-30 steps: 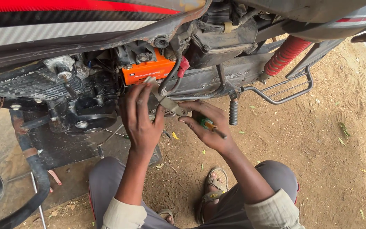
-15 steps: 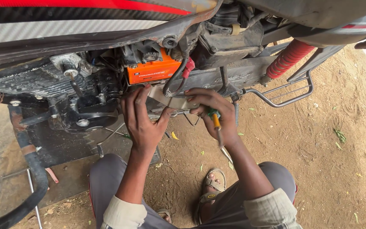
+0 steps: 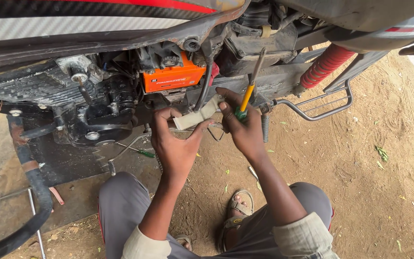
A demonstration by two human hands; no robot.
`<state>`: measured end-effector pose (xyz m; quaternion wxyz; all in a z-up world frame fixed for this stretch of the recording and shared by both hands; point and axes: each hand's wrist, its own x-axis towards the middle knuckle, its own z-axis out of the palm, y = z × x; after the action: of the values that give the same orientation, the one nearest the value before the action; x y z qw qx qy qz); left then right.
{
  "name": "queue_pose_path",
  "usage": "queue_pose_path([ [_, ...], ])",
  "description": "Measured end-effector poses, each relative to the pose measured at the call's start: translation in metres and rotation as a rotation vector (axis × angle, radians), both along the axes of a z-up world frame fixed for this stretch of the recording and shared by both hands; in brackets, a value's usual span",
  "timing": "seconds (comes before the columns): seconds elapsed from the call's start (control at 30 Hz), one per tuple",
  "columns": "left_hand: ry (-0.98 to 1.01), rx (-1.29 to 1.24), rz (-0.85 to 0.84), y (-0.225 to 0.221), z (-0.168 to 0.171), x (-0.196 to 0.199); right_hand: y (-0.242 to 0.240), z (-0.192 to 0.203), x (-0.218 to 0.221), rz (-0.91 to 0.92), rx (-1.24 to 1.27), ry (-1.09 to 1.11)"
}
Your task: Replacing a motorcycle battery by disconnecting wires and installing a new battery unit.
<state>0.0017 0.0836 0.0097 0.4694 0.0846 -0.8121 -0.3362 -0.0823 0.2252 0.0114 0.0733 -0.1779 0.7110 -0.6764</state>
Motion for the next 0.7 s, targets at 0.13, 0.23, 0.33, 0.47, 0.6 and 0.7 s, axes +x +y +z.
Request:
queue_pose_path([
  [0.13, 0.044, 0.524, -0.285, 0.003, -0.018, 0.0, -0.015, -0.024, 0.012, -0.031, 0.137, 0.101],
  [0.23, 0.111, 0.416, -0.304, -0.002, -0.018, 0.004, -0.025, -0.043, 0.023, 0.017, 0.152, 0.364],
  [0.33, 0.097, 0.22, -0.26, -0.013, -0.011, 0.009, -0.033, -0.076, 0.035, 0.108, 0.023, 0.208],
  [0.47, 0.099, -0.038, -0.262, -0.028, 0.005, 0.01, -0.035, -0.058, 0.047, 0.154, -0.251, -0.103],
  [0.6, 0.114, -0.056, -0.328, -0.036, 0.0, 0.006, -0.025, -0.046, 0.035, 0.087, -0.359, -0.247],
  [0.7, 0.115, -0.136, -0.259, -0.03, 0.005, 0.008, -0.018, -0.016, 0.027, 0.153, -0.573, -0.262],
])
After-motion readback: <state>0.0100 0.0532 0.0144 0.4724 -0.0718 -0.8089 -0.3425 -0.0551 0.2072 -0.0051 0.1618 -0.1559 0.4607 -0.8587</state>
